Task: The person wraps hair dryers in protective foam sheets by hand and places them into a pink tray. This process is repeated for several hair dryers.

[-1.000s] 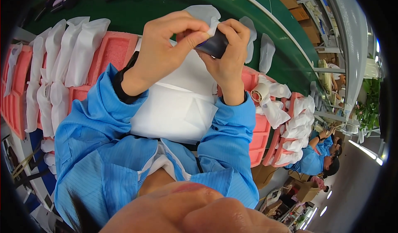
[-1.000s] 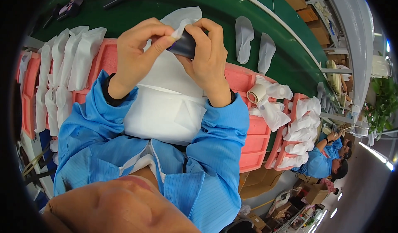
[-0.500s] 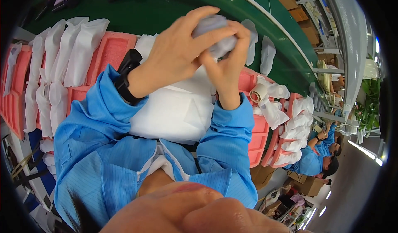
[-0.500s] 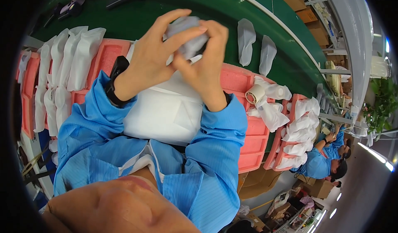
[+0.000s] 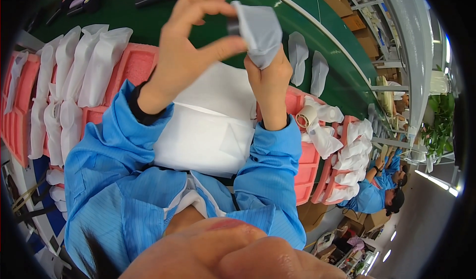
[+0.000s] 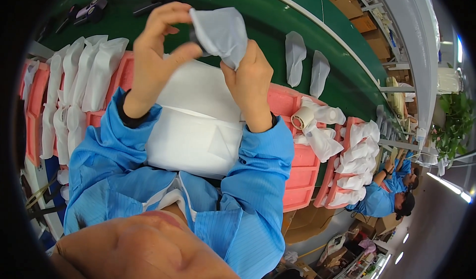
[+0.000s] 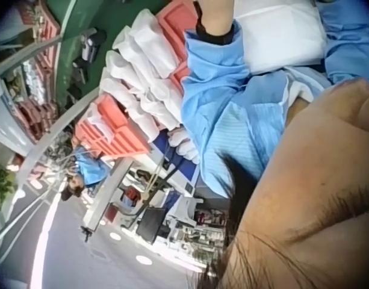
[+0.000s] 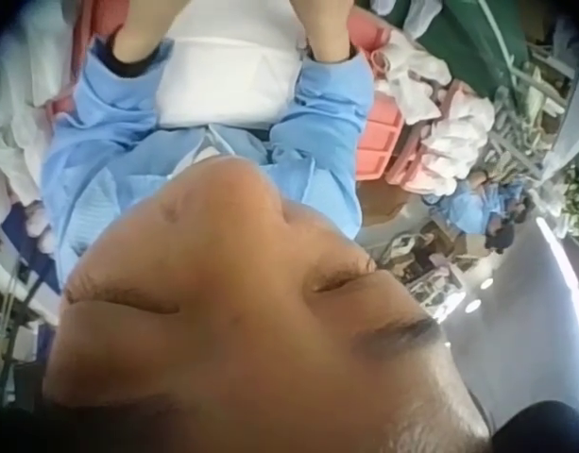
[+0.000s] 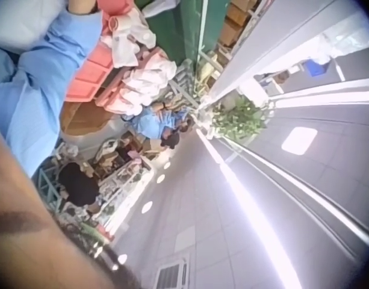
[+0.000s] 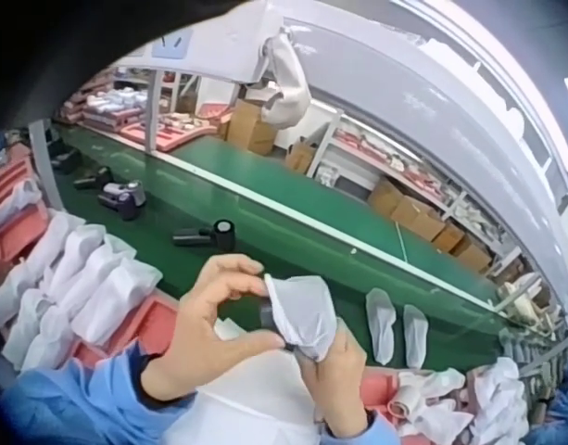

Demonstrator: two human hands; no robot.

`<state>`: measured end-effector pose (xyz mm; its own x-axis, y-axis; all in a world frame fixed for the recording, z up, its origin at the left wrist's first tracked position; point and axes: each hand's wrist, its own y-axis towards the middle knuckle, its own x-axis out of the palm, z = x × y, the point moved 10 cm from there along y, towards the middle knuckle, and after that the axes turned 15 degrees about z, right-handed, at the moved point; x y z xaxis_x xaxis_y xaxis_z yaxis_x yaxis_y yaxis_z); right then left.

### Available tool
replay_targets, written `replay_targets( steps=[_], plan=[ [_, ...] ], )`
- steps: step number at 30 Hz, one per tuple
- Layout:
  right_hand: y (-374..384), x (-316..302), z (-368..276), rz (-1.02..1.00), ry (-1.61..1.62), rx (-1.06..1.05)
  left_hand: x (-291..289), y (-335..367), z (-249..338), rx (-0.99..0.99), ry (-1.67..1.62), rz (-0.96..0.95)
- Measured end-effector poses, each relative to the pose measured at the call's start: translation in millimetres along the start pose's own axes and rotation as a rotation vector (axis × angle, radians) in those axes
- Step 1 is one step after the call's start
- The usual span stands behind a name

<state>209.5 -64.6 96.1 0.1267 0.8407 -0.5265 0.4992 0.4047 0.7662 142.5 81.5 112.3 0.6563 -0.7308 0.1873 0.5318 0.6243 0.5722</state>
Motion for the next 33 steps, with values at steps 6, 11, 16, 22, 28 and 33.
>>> replay_targets(
  steps=[6,11,16,22,28,33],
  plan=[
    [-1.4,-3.7,-12.8,0.096,-0.115,-0.046,14.9,-21.7,44.1,0.506,0.276,-0.04],
    [-10.4,11.5,11.2,-0.186,0.439,0.455,-5.6,-3.9,43.4,0.602,0.398,0.053],
    [-33.4,32.6,46.8,-0.502,0.606,0.705,-13.3,16.3,-19.0,0.216,0.397,0.071],
    [-44.4,45.2,162.5,-0.398,-0.516,0.453,88.2,-85.7,-64.0,0.358,0.53,-0.536],
    [-21.0,58.4,123.5,-0.384,-0.75,0.103,103.1,-133.4,-88.9,0.289,0.522,-0.733],
    [60.3,154.8,61.5,-0.333,0.019,0.059,101.2,-139.2,-98.2,0.299,0.535,-0.732]
  ],
)
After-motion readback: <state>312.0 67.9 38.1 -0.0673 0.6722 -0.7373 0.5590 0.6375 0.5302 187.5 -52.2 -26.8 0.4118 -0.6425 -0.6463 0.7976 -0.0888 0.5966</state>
